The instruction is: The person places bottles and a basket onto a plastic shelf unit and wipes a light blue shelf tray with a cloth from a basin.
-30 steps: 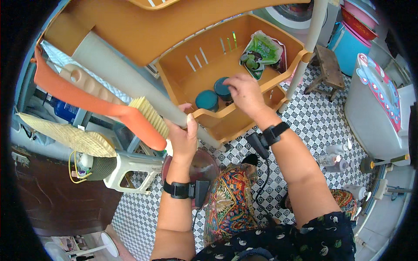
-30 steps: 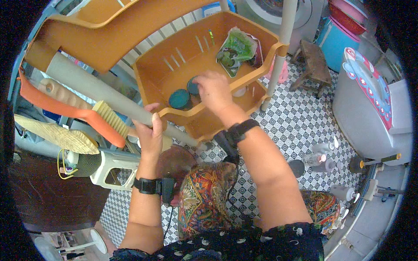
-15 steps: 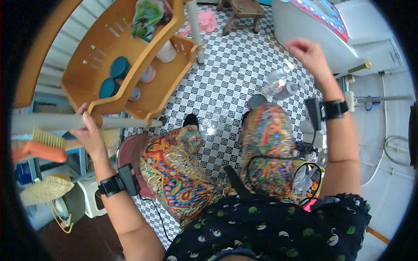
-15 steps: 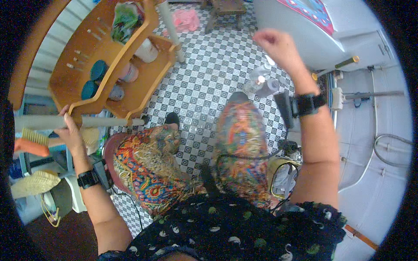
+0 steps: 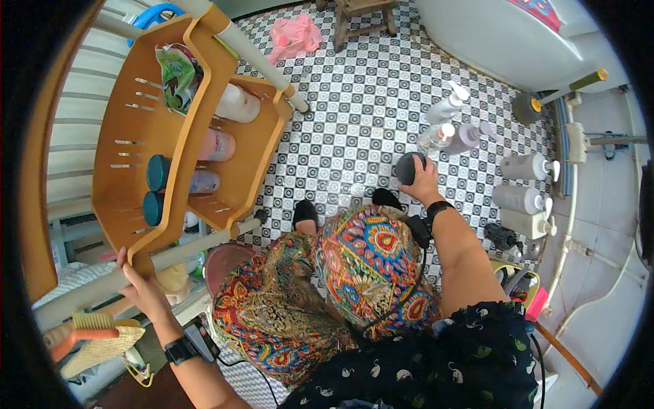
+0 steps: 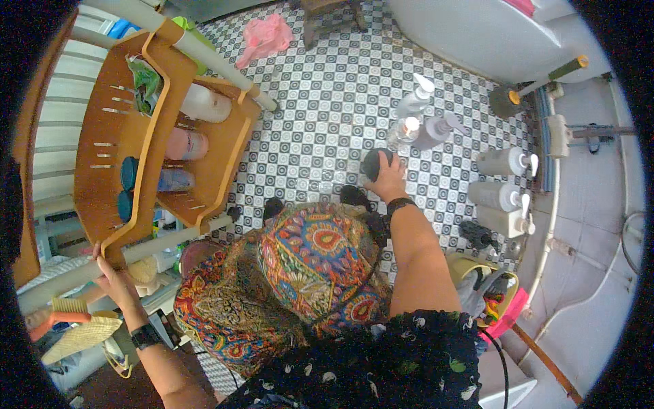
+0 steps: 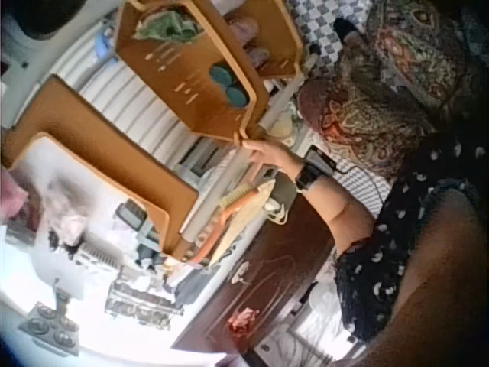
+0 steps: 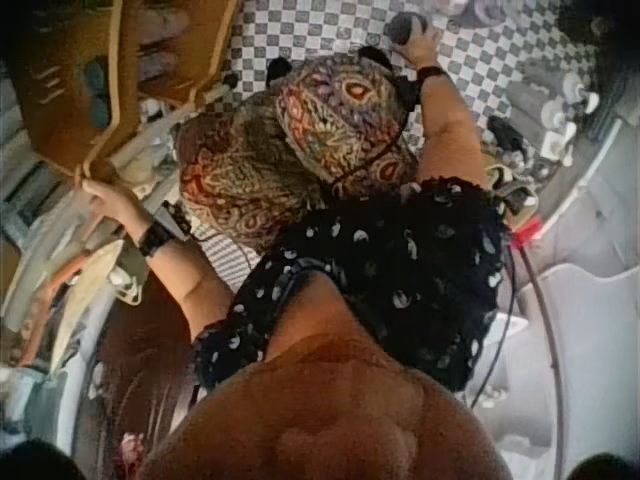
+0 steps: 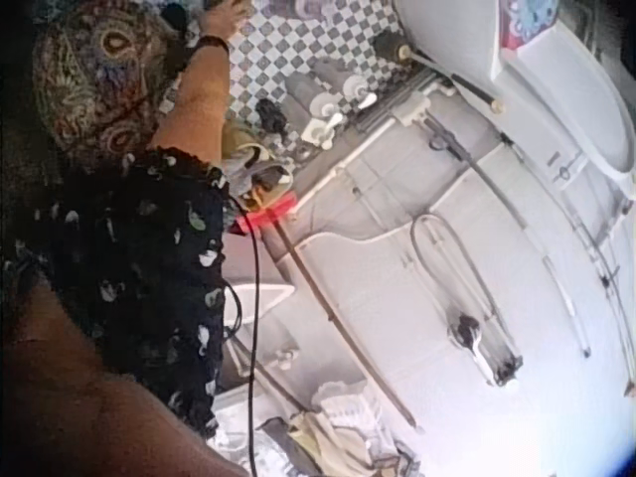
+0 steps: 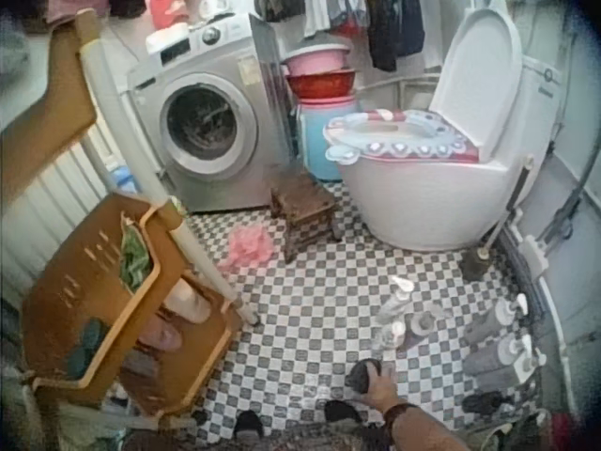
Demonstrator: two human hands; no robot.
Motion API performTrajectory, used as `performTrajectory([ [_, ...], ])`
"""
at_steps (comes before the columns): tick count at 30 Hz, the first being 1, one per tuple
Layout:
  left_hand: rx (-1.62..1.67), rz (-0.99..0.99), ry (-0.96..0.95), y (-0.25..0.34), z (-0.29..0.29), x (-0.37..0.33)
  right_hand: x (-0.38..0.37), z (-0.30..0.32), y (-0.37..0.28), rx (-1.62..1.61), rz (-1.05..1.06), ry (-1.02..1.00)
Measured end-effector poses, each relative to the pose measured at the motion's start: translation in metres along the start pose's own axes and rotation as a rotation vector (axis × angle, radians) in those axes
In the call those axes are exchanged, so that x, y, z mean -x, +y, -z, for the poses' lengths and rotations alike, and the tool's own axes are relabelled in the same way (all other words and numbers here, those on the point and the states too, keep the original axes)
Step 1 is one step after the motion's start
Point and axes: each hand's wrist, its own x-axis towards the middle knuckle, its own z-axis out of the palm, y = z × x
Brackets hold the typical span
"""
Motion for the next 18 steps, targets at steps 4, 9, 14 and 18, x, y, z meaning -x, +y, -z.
performTrajectory([
  [4,0.039,0.0,-0.022,0.004,0.014,0.0,-0.005,0.002,-0.046,0.017,-0.134,-0.033],
  [9,0.075,0.051,0.003,0.009,0.005,0.002,-0.015,0.003,-0.051,0.119,-0.233,-0.086],
  [14,0.045,0.011,-0.009,0.008,0.006,0.0,-0.013,-0.007,-0.043,0.209,-0.233,-0.111],
  [18,0.065,0.033,0.028,0.007,0.023,0.001,0.001,0.013,-0.057,0.058,-0.056,-0.013],
])
